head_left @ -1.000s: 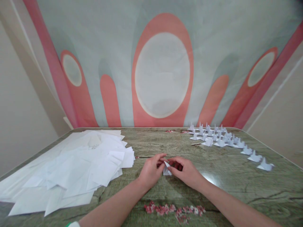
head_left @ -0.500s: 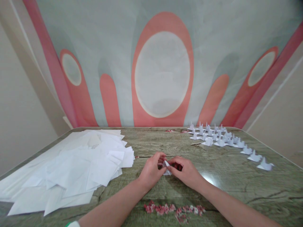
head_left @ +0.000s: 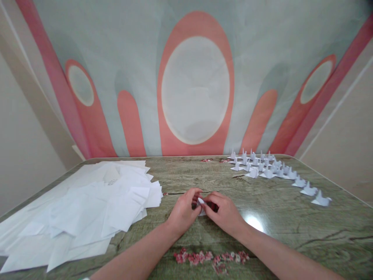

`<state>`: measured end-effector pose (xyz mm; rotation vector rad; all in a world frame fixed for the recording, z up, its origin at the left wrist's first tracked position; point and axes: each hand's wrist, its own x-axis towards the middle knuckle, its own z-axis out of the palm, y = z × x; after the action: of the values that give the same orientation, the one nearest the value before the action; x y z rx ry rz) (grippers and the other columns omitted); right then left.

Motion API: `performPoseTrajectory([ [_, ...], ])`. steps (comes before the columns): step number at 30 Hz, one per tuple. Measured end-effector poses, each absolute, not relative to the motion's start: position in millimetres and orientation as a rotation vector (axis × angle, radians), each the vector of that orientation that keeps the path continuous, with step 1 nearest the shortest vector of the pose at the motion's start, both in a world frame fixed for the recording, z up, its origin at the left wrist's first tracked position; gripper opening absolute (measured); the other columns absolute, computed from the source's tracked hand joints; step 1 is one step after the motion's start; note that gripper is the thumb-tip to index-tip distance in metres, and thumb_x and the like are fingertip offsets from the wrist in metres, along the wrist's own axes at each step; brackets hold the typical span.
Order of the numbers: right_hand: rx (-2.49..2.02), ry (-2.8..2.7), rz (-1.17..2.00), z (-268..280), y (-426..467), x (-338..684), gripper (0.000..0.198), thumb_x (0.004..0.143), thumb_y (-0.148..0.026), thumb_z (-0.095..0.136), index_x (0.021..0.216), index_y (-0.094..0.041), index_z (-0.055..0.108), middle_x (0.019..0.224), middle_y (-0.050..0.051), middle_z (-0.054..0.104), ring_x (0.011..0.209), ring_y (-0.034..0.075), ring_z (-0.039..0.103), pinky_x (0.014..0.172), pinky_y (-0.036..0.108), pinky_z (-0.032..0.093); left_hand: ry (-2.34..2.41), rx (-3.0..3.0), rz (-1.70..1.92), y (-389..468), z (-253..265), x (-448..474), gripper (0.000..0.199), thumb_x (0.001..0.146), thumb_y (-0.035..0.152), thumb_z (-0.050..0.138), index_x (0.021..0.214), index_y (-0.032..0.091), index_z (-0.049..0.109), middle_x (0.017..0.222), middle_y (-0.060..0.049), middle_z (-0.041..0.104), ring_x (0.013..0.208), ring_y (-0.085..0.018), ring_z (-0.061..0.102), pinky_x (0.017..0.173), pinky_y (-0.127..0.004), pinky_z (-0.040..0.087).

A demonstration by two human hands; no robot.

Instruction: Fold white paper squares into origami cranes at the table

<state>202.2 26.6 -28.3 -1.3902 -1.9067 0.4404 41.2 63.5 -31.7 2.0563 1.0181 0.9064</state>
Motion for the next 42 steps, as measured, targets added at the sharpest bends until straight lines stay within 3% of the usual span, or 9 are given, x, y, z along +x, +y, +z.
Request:
performPoseTrajectory([
  [8,-1.381,-1.945,0.368,-32.2,28.2,201.3,0.02,0.084,-0.026,0.049,0.082,-0.022,0.068,0.074,0.003,0.061,0.067,0.015,0.056,0.066,0.026,0.044,1.013,2.098,0.906,63.8,-32.5,40.6,0.04,0.068,0.004,0.054,0.106,0.019,0.05,0.094,-0.003,0.062,0.082,-0.014,0.06,0.077,-0.027,0.05],
  [15,-1.35,-1.975,0.45,-29.5,28.2,206.1,0.022,0.086,-0.026,0.046,0.083,-0.021,0.068,0.075,0.003,0.061,0.07,0.016,0.057,0.066,0.026,0.044,1.019,2.257,0.848,61.6,-21.7,38.1,0.017,0.077,0.011,0.052,0.088,0.019,0.061,0.083,-0.002,0.062,0.077,-0.015,0.058,0.074,-0.026,0.046],
  [20,-1.313,-2.011,0.495,-29.9,27.7,209.3,0.019,0.085,-0.026,0.049,0.091,-0.022,0.067,0.083,0.004,0.062,0.075,0.016,0.057,0.07,0.028,0.044,1.028,2.28,0.857,62.0,-17.3,37.5,0.017,0.078,0.012,0.052,0.085,0.02,0.065,0.08,-0.002,0.064,0.077,-0.015,0.058,0.074,-0.025,0.044],
  [29,-1.307,-1.971,0.551,-28.4,27.1,209.7,0.018,0.085,-0.027,0.049,0.088,-0.021,0.066,0.082,0.004,0.062,0.074,0.017,0.056,0.07,0.028,0.044,1.014,2.27,0.88,63.2,-20.3,37.7,0.019,0.083,0.017,0.049,0.092,0.021,0.065,0.086,-0.003,0.066,0.081,-0.016,0.06,0.077,-0.026,0.045],
  [37,-1.315,-1.913,0.616,-30.1,30.4,210.2,0.018,0.084,-0.029,0.052,0.086,-0.021,0.067,0.077,0.003,0.062,0.071,0.016,0.056,0.067,0.027,0.043,1.0,2.266,0.853,63.6,-25.3,38.4,0.035,0.069,0.01,0.06,0.103,0.018,0.057,0.096,-0.004,0.063,0.089,-0.017,0.057,0.084,-0.029,0.043],
  [42,-1.329,-1.909,0.608,-32.1,30.5,210.7,0.015,0.082,-0.029,0.054,0.085,-0.02,0.066,0.077,0.003,0.061,0.07,0.016,0.056,0.066,0.027,0.043,0.963,2.294,0.824,63.0,-27.3,38.6,0.035,0.07,0.008,0.058,0.104,0.019,0.056,0.097,-0.004,0.061,0.09,-0.018,0.056,0.083,-0.03,0.043],
])
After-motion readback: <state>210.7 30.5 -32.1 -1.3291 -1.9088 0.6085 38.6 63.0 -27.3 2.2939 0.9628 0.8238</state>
